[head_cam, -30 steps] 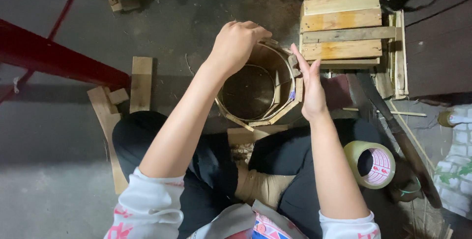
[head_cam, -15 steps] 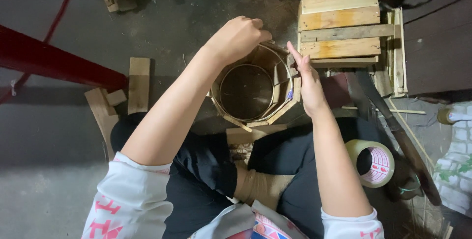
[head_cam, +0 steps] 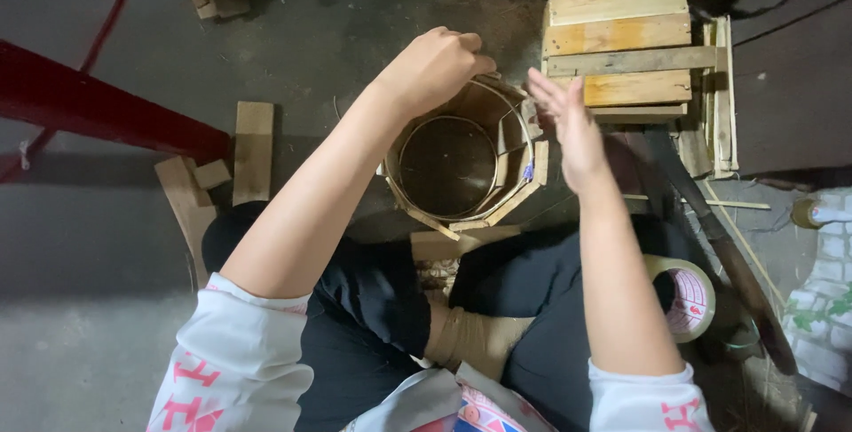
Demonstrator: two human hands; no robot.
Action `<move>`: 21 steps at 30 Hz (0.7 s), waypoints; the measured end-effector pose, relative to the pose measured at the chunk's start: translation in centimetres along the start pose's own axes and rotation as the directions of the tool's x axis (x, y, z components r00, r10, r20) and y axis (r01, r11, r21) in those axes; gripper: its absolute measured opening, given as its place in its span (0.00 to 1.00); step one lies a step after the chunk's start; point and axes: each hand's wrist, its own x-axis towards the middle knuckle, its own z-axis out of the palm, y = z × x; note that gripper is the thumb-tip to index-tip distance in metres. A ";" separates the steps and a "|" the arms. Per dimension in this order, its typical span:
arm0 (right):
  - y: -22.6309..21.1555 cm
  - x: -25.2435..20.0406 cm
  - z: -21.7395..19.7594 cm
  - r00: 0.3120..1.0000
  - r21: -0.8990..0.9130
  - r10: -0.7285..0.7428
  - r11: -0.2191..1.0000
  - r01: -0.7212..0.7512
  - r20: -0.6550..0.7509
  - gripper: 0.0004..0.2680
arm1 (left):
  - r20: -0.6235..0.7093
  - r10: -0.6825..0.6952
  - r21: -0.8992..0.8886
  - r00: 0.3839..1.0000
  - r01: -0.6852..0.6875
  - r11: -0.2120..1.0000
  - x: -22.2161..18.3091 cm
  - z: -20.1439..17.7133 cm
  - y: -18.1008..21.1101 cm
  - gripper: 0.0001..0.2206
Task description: Assembling a wooden drum shell by arranging vertical slats and securing them with adhesive tape.
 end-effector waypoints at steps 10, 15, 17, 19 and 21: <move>18.8 12.0 -1.9 0.982 -0.165 0.106 0.983 -0.080 0.156 0.15 | -0.023 -0.023 -0.025 0.999 0.022 0.999 -0.1 -0.1 -0.3 0.13; 11.1 10.0 0.1 0.982 -0.219 0.103 0.973 -0.068 0.155 0.17 | -0.015 0.045 -0.005 0.999 -0.045 0.999 -0.6 -0.8 -1.2 0.09; 7.7 9.7 0.2 0.983 -0.239 0.102 0.969 -0.063 0.154 0.18 | 0.009 0.028 -0.044 1.000 -0.028 0.999 -0.8 -0.7 -1.6 0.09; 4.3 9.8 0.4 0.983 -0.280 0.099 0.959 -0.052 0.155 0.22 | -0.100 -0.091 0.023 0.991 0.094 0.995 -1.3 0.1 -2.1 0.08; 1.4 9.7 -0.4 0.981 -0.391 -0.048 0.912 0.120 0.188 0.16 | -0.223 -0.192 0.007 0.956 0.199 0.980 -2.5 -1.8 0.7 0.06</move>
